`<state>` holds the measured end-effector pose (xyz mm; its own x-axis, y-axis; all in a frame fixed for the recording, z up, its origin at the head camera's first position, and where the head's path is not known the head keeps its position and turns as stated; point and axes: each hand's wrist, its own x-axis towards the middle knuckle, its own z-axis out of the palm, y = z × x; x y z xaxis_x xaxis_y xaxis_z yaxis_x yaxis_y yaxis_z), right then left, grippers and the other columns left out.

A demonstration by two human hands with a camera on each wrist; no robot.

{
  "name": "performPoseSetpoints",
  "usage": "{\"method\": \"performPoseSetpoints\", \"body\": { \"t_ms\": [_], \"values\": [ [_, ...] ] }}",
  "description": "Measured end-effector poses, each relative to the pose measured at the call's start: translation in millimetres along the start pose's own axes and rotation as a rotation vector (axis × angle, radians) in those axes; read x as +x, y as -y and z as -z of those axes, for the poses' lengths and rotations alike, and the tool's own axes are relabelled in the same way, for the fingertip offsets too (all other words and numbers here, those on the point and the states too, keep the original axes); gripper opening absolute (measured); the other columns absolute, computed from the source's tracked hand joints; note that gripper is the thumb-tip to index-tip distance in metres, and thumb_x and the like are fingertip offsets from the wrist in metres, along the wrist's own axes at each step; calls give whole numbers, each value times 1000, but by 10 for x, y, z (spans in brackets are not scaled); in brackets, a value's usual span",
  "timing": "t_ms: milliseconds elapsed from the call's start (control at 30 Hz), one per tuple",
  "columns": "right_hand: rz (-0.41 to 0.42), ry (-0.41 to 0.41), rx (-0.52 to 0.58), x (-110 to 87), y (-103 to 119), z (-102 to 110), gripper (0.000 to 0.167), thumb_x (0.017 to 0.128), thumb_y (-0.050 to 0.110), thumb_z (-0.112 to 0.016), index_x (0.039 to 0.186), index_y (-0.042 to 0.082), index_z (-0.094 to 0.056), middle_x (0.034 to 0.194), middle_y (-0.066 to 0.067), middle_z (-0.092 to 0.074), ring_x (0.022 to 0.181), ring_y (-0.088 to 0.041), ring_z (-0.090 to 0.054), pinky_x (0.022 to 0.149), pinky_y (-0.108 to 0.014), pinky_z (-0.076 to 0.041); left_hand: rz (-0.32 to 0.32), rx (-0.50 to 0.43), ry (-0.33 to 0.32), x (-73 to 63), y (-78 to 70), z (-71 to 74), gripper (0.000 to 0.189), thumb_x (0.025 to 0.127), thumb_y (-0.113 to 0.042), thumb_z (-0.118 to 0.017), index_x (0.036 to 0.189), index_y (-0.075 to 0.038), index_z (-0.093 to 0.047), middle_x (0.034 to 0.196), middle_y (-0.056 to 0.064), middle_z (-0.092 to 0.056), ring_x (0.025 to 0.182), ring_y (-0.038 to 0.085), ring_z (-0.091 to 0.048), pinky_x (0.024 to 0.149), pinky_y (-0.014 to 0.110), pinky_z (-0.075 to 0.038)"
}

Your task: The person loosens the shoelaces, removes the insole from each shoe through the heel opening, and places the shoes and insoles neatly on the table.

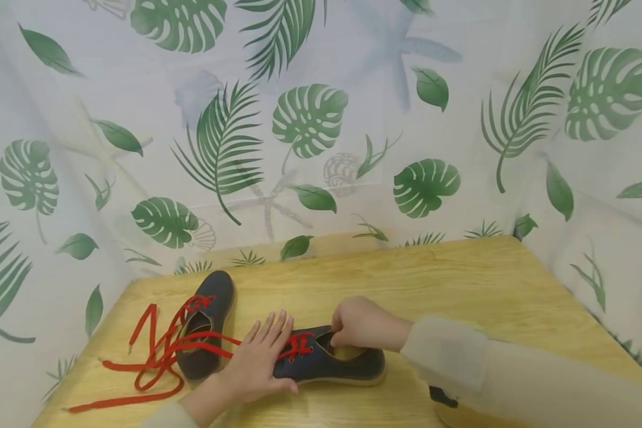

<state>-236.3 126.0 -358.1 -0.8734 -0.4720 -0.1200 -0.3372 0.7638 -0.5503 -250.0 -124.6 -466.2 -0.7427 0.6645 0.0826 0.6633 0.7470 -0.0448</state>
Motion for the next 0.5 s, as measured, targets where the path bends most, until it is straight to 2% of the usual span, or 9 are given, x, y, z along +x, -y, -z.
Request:
{"method": "performPoseSetpoints", "body": {
  "t_ms": [100,233,367,500],
  "values": [
    [-14,11,-13,32,19,-47,7,77,9,-75,71,6,-71,67,4,-63,57,-7,-50,51,-21,-43,-3,-6,6,-2,10,2,121,64,-90,3,153,-10,-12,157,15,-15,144,34,-17,112,52,-23],
    [-8,17,-44,74,25,-100,33,78,4,-72,51,10,-55,45,9,-39,43,-5,-30,42,-17,-26,-11,-26,14,-2,14,2,119,65,-89,3,153,-11,-8,157,15,-14,143,34,-16,112,52,-24],
    [1,11,-100,118,28,-137,51,78,1,-72,45,15,-36,42,10,-22,40,-5,-19,42,-17,-17,-15,-27,17,4,22,-1,118,65,-89,3,153,-11,-9,157,14,-15,144,34,-16,112,52,-25],
    [-9,24,-127,129,36,-180,52,76,-2,-69,47,16,-30,45,9,-18,43,-7,-17,44,-20,-16,-18,-30,21,6,36,-8,119,65,-90,3,153,-9,-12,158,14,-15,143,34,-18,112,51,-25]
  ]
}}
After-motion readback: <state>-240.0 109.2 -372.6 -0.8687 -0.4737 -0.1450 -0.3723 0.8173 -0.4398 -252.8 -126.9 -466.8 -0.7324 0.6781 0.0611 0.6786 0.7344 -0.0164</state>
